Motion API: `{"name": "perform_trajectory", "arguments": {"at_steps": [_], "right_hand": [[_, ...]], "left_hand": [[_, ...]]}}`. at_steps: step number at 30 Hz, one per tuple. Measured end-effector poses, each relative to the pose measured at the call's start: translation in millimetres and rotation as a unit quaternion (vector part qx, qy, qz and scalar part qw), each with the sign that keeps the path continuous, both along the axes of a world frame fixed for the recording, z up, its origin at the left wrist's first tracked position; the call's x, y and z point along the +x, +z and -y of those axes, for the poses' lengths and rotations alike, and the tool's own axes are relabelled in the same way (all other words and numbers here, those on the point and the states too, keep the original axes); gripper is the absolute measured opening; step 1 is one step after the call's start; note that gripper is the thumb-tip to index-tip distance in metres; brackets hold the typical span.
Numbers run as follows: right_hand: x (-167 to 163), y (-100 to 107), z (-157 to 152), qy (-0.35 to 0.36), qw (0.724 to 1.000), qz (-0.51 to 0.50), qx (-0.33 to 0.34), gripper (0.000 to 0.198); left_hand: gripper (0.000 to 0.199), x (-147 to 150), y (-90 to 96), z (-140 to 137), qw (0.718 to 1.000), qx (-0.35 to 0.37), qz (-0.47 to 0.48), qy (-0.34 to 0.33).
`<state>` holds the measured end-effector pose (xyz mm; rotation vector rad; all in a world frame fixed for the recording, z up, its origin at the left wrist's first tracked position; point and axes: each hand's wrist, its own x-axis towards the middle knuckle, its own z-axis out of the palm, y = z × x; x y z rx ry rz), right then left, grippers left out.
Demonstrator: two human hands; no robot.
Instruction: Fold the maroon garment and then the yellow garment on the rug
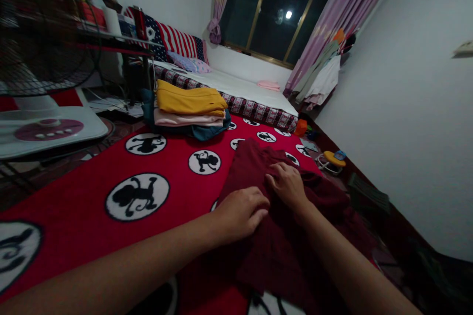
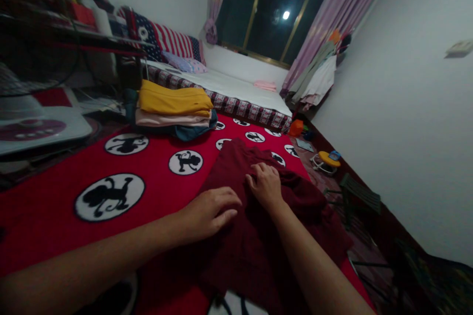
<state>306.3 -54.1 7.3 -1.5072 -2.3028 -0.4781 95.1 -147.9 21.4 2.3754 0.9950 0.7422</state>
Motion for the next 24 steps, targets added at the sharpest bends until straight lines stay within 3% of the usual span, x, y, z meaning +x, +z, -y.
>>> {"name": "perform_trajectory", "arguments": {"at_steps": [4, 8, 13, 17, 21, 24], "right_hand": [[21, -29, 13, 0.022, 0.995, -0.097, 0.001, 0.025], [54, -23, 39, 0.057, 0.990, -0.118, 0.051, 0.022], [72, -21, 68, -0.019, 0.999, 0.018, 0.018, 0.021], [73, -24, 64, -0.073, 0.996, 0.057, 0.000, 0.024], [87, 1, 59, -0.084, 0.995, 0.048, 0.004, 0.020], [108, 26, 63, -0.140, 0.989, 0.055, 0.015, 0.021]], "left_hand": [[0.070, 3, -38.5, -33, 0.987, 0.053, -0.125, 0.082], [0.072, 5, -67.1, -43, 0.979, 0.092, -0.155, 0.096], [0.070, 5, -68.4, -41, 0.977, 0.103, -0.156, 0.103], [0.069, 3, -65.4, -40, 0.976, 0.106, -0.158, 0.106], [0.069, 2, -64.2, -40, 0.977, 0.101, -0.161, 0.101], [0.069, 3, -64.3, -39, 0.977, 0.097, -0.160, 0.100]]}}
